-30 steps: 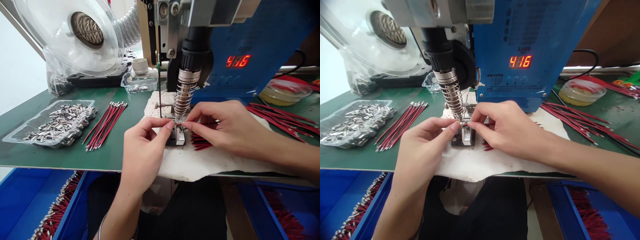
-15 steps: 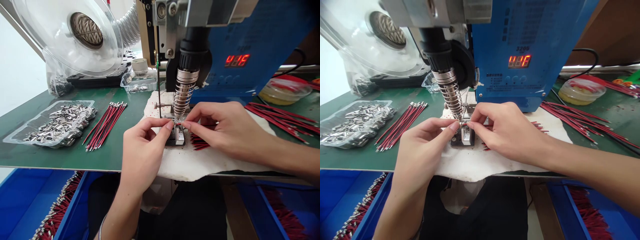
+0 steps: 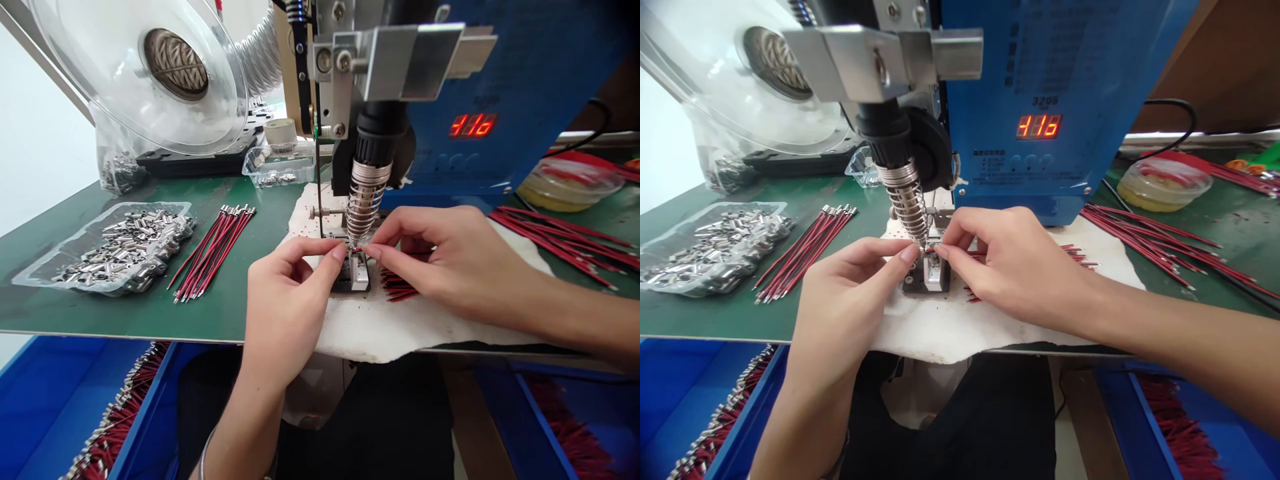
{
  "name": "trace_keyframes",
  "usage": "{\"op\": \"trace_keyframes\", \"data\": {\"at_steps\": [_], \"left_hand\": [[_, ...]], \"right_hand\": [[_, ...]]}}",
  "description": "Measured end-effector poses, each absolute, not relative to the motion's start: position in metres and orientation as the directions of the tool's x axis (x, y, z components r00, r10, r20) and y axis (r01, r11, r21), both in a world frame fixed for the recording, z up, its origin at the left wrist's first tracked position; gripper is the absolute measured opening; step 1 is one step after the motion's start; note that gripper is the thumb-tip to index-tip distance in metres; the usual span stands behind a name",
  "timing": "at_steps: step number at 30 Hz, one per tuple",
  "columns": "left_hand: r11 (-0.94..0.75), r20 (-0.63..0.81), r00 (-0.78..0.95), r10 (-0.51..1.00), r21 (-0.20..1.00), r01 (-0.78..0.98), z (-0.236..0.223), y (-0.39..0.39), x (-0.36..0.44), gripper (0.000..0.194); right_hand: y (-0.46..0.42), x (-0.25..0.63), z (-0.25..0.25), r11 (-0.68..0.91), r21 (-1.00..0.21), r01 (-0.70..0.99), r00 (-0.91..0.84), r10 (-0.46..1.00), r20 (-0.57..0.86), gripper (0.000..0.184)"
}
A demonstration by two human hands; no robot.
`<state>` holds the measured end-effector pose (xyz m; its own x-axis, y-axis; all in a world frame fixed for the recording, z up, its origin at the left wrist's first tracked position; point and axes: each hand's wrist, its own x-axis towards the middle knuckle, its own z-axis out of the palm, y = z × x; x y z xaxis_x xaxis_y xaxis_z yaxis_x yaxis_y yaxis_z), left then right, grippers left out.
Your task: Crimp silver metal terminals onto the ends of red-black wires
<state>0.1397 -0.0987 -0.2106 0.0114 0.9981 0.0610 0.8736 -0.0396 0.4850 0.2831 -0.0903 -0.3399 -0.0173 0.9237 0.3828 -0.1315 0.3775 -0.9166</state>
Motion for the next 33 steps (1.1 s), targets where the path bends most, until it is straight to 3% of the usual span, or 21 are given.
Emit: {"op": "trace_keyframes", "data": {"at_steps": [18,33], "left_hand": [[-0.074,0.07,0.046,0.996,0.472,0.879,-0.2104,-0.0993,0.1382,0.023],[-0.066,0.073,0.035,0.997,0.479,0.875,-0.2109,-0.0993,0.1385,0.018]], "right_hand": [[-0.0906,0.2832,-0.3391,0.376,-0.917,-0.135,-0.03,0.923,0.383,0.01],[-0.0901,0.2832,-0.3404,0.4,-0.908,-0.121,-0.015,0.914,0.405,0.011]]}}
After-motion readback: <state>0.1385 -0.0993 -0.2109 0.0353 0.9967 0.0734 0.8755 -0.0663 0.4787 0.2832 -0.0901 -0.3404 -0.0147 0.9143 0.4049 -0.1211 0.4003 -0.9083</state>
